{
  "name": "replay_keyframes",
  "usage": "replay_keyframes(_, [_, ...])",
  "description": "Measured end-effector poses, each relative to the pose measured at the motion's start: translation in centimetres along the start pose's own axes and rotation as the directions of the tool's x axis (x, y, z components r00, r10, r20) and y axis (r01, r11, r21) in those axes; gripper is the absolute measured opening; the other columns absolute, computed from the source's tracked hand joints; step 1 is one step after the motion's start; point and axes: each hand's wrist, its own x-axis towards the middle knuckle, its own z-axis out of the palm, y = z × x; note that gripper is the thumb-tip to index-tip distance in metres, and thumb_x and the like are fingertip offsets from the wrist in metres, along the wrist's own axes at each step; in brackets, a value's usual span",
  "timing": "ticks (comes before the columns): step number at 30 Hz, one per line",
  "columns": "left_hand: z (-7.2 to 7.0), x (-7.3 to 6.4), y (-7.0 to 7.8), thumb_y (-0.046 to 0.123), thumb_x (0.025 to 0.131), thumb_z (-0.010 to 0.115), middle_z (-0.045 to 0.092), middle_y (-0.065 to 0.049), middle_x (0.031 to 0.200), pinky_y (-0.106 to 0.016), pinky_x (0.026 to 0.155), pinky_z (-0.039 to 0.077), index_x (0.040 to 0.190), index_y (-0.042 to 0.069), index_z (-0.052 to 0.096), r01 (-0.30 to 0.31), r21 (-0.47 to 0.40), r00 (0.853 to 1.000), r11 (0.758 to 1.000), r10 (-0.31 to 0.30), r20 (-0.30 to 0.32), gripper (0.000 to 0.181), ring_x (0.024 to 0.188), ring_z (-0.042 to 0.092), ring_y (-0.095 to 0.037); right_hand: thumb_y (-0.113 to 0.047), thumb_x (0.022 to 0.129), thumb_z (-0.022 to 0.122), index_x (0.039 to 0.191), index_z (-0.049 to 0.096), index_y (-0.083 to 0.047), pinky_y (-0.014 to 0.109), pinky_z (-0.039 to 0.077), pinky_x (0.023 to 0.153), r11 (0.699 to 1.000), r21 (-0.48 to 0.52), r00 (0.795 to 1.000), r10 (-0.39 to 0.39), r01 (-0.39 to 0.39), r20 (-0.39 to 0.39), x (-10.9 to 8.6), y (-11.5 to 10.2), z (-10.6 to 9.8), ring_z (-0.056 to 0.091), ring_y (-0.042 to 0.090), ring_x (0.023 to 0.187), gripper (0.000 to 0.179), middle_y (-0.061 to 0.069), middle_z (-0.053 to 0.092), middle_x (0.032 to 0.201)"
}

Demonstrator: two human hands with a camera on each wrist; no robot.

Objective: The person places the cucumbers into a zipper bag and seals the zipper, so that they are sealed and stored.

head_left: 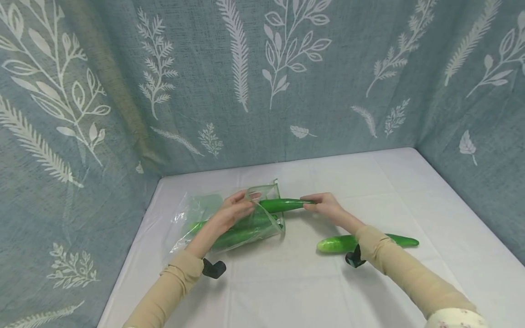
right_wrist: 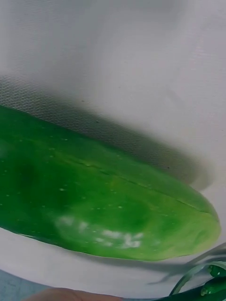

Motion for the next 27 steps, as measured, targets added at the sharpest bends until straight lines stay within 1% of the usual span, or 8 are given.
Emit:
replay_keyframes(4, [0.0,-0.1,0.0,0.004,0.093,0.053,0.040,-0.015,0.147,-0.030,0.105,0.043,0.152,0.003,0.010,-0.021,-0.003,1.000,1.000,0.021,0.012,0.072,0.129,0.048,-0.020,-0.016,0.089,0.064,0.125,0.061,-0.004,0.034,0.052,0.084,1.000,0.008,1.000,0.000,0.000,0.019,0.2,-0.2,0.4,0.059,0.027,0.106,0.038,0.019,0.061,0.127])
replay_keyframes(7, [-0.1,-0.1,0.0,0.005,0.093,0.053,0.045,-0.011,0.144,-0.030,0.106,0.043,0.152,0.003,0.010,-0.033,0.000,0.999,0.999,0.033,0.025,0.072,0.131,0.046,-0.021,-0.015,0.088,0.065,0.125,0.061,-0.005,0.035,0.052,0.086,1.000,0.015,1.000,0.000,-0.001,0.029,0.2,-0.4,0.8,0.060,0.028,0.109,0.039,0.018,0.061,0.127])
replay_keyframes(11, [-0.1,0.0,-0.1,0.005,0.093,0.052,0.042,-0.014,0.146,-0.029,0.105,0.043,0.152,0.003,0.010,-0.027,-0.001,0.999,1.000,0.027,0.024,0.072,0.134,0.043,-0.024,-0.013,0.086,0.066,0.124,0.061,-0.004,0.035,0.053,0.087,0.999,0.035,0.999,-0.007,0.006,0.038,0.3,-0.7,1.4,0.061,0.028,0.107,0.040,0.019,0.061,0.126])
replay_keyframes(16, [-0.1,-0.1,0.0,0.004,0.093,0.051,0.031,-0.020,0.151,-0.029,0.105,0.044,0.152,0.002,0.009,-0.025,0.004,1.000,1.000,0.024,0.013,0.072,0.126,0.051,-0.019,-0.010,0.086,0.066,0.124,0.060,-0.002,0.035,0.054,0.087,0.997,0.072,0.998,-0.023,0.019,0.053,0.4,-1.0,2.2,0.063,0.026,0.105,0.040,0.020,0.061,0.125])
replay_keyframes(20, [-0.1,-0.1,0.0,0.003,0.094,0.050,0.027,-0.024,0.152,-0.026,0.103,0.045,0.152,0.002,0.008,-0.027,0.003,1.000,1.000,0.027,0.014,0.071,0.111,0.058,-0.008,-0.008,0.086,0.066,0.124,0.060,-0.002,0.036,0.054,0.089,0.994,0.108,0.997,-0.021,0.013,0.074,0.3,-1.5,2.9,0.062,0.028,0.108,0.039,0.020,0.061,0.126])
replay_keyframes(24, [-0.1,-0.1,0.0,0.002,0.094,0.049,0.023,-0.024,0.153,-0.020,0.097,0.048,0.152,0.001,0.007,-0.022,-0.006,1.000,1.000,0.022,0.013,0.071,0.100,0.058,0.001,-0.006,0.086,0.065,0.125,0.060,-0.003,0.037,0.053,0.093,0.994,0.105,0.995,-0.019,0.009,0.093,0.3,-1.8,3.6,0.060,0.030,0.114,0.039,0.019,0.060,0.128])
replay_keyframes(26, [-0.1,-0.1,0.0,0.001,0.094,0.049,0.027,-0.022,0.151,-0.019,0.095,0.048,0.151,0.001,0.008,-0.018,-0.012,1.000,1.000,0.018,0.011,0.071,0.099,0.058,0.002,-0.007,0.086,0.065,0.125,0.060,-0.004,0.038,0.051,0.095,0.996,0.086,0.995,-0.030,0.021,0.100,0.4,-1.8,3.9,0.058,0.031,0.117,0.039,0.018,0.060,0.129])
replay_keyframes(27, [-0.1,-0.1,0.1,0.000,0.094,0.050,0.034,-0.019,0.147,-0.020,0.095,0.049,0.151,0.001,0.008,-0.017,-0.015,1.000,1.000,0.017,0.009,0.071,0.098,0.058,0.001,-0.007,0.086,0.065,0.125,0.061,-0.005,0.039,0.050,0.097,0.996,0.083,0.994,-0.036,0.028,0.102,0.5,-1.8,4.1,0.058,0.031,0.118,0.039,0.017,0.060,0.129])
